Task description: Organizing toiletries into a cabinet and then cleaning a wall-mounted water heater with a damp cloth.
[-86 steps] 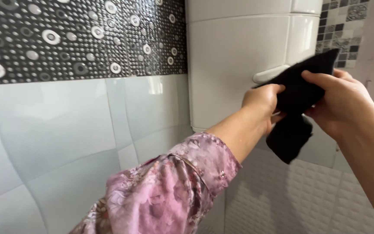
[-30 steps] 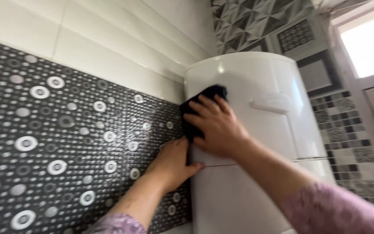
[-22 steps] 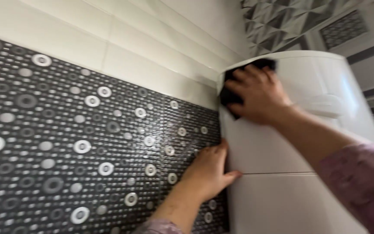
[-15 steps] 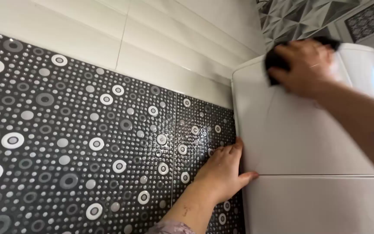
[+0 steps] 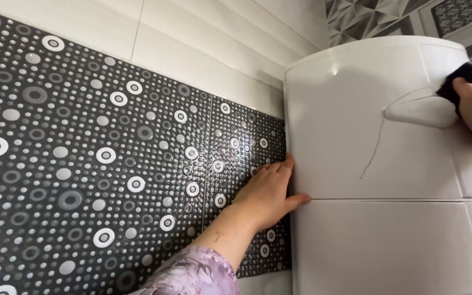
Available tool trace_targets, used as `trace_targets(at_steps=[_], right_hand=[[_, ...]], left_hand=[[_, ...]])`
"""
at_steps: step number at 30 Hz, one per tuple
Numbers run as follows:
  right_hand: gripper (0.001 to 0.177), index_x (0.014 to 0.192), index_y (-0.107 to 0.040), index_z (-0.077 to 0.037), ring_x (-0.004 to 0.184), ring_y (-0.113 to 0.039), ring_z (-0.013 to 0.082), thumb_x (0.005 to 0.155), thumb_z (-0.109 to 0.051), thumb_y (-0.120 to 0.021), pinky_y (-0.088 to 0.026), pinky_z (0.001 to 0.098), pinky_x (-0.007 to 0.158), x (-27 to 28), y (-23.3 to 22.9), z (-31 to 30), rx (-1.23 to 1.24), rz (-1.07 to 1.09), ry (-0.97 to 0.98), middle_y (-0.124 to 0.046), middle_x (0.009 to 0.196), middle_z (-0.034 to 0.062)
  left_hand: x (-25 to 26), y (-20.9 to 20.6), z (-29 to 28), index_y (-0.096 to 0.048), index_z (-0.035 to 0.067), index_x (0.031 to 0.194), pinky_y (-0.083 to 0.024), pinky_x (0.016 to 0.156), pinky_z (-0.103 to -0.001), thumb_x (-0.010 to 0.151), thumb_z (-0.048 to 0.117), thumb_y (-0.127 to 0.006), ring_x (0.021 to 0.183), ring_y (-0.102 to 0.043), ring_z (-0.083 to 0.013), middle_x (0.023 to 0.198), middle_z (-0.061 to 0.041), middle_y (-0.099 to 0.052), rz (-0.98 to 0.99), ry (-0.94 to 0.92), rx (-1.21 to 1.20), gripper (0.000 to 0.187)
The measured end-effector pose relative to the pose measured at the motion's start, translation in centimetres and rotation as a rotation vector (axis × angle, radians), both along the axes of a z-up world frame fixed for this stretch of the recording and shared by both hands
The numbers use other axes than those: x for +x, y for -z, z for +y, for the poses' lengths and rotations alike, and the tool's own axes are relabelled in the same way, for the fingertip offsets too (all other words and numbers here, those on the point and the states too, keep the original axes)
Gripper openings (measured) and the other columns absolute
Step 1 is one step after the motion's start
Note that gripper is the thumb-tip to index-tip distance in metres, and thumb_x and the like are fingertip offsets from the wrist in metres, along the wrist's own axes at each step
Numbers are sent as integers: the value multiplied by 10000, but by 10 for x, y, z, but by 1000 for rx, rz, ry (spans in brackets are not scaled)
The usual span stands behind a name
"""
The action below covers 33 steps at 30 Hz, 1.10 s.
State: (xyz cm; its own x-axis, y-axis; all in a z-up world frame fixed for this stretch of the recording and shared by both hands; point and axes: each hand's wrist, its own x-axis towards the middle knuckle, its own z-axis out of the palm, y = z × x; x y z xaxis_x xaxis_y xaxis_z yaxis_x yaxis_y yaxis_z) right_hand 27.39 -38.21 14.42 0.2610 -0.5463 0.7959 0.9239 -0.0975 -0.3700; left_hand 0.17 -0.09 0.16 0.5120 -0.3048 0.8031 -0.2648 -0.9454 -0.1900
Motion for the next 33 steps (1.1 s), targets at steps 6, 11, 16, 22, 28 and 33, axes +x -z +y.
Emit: trace_targets(at_steps=[6, 11, 16, 22, 28, 33], right_hand=[[547, 1452, -600, -223, 1211, -566, 407, 944, -397, -701, -450, 506, 1011, -117, 4, 74, -247, 105, 565, -539, 1430, 177], [681, 1492, -548, -223, 1399, -388, 385, 859, -401, -728, -309, 551, 1133, -146, 36, 167, -569, -214, 887, -417, 1576, 129], [688, 1452, -538, -309, 1456, -361, 288, 782, -304, -692, -296, 509, 1155, -207, 88, 226, -970, -134, 1085, -388, 1597, 9], [619, 1440, -533, -279, 1515, -309, 279, 847, -404, -658, -227, 532, 1227, -211, 76, 195, -1038, -415, 955, -419, 1598, 13], [693, 1499, -566, -230, 1469, -341, 408, 851, -416, -722, -269, 574, 1174, -122, 24, 97, -545, -263, 795, -426, 1609, 149], [514, 1419, -610, -114, 1080, -620, 322, 1039, -458, -632, -481, 446, 924, -77, 34, 13, -251, 168, 204, -669, 1232, 173]], left_hand=[[15, 4, 6, -211, -35, 1563, -298, 1185, -432, 895, 474, -687, 1421, -397, -346, 1524, -200, -440, -40, 12, 13, 966], [13, 2, 5, -200, -38, 1576, -319, 1179, -417, 896, 469, -676, 1403, -412, -349, 1522, -208, -437, -6, -15, 0, 973], [8, 0, 4, -302, -31, 1529, -315, 1196, -408, 925, 447, -678, 1439, -394, -352, 1544, -199, -441, 7, -23, 16, 857], [-4, 1, 2, -141, -30, 1583, -307, 1189, -392, 846, 438, -737, 1451, -351, -345, 1585, -197, -349, 69, 0, -12, 1058], [-7, 2, 0, -148, -5, 1586, -288, 1202, -411, 851, 484, -731, 1469, -335, -339, 1606, -166, -337, 84, -9, -19, 1058], [-7, 1, 0, -167, -10, 1575, -285, 1192, -410, 852, 478, -738, 1467, -320, -358, 1616, -174, -316, 46, 29, -9, 1042]])
